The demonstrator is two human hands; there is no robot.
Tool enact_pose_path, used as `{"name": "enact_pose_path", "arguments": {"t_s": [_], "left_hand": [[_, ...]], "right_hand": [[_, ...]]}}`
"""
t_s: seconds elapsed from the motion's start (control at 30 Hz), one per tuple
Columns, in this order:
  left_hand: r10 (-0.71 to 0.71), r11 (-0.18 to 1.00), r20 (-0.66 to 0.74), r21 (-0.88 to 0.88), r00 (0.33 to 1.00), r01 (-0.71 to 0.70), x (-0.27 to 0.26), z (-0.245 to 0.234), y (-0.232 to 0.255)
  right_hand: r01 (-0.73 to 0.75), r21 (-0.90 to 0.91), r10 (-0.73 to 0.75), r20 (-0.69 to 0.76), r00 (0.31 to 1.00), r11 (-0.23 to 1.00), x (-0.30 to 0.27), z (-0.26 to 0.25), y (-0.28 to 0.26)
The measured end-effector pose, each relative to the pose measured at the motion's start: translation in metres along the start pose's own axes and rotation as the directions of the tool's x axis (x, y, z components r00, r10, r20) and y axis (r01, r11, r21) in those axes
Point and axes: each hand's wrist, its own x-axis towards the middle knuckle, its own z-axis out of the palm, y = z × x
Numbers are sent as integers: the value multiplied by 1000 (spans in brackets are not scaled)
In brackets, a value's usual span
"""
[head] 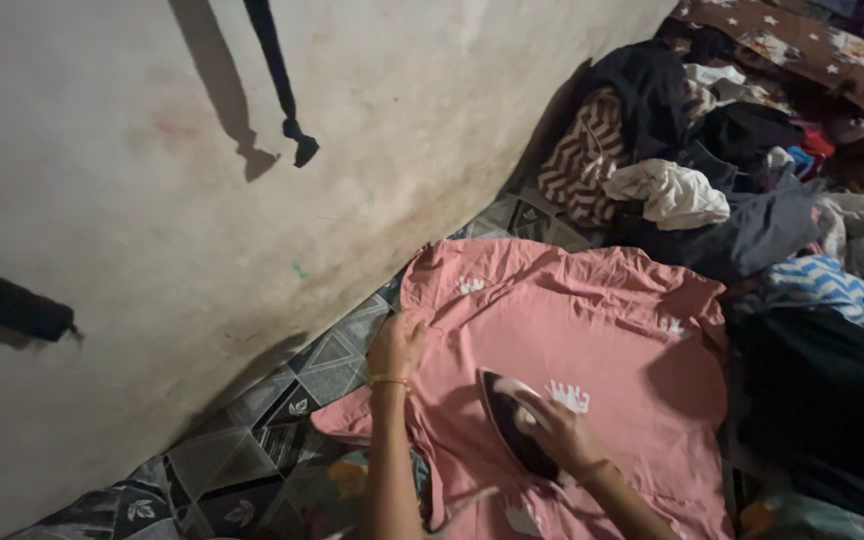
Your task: The person irons a pink shirt laid out on the floor. They smooth the fabric with their hands, then use an electric iron to press the shirt, moving it back and forth across the surface.
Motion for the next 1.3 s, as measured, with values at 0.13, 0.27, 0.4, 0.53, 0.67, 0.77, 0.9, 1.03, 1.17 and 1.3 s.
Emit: {"name": "enact_pose_path", "arguments": {"t_s": [0.13,0.27,0.4,0.53,0.67,0.77,0.9,1.03,1.17,1.3], "left_hand": [[59,998,-65,-29,996,-61,2,0,1],[104,993,-84,59,991,-99,3,5,-7],[82,997,-99,8,992,-82,4,26,-24],[48,999,-113,-14,992,-49,6,32,-40],[11,1000,-59,19,998,-10,-16,37,-27],[75,994,154,70,985,-86,-47,45,10],[-3,895,758,-289,653,340,-140,81,62],[56,885,621,-393,782,249,-196,119,75],[-43,589,341,-750,939,300,-182,132,48],[-226,570,219,-760,949,311,-139,86,-4]], "right_hand": [[29,13,-29,1,1000,999,18,1,-3],[32,42,-30,-33,999,999,92,17,-28],[78,25,-77,-31,997,997,132,32,-38],[71,-21,-68,116,991,997,78,22,-25],[117,80,-124,92,988,990,-16,-12,3],[140,59,-143,43,989,988,-54,-39,14],[-69,-143,87,118,989,987,-79,-63,5],[-226,163,261,-246,934,961,-76,-53,-46],[-53,181,74,-111,991,982,-69,-50,-95],[226,133,-189,-245,951,965,-79,-59,-89]]}}
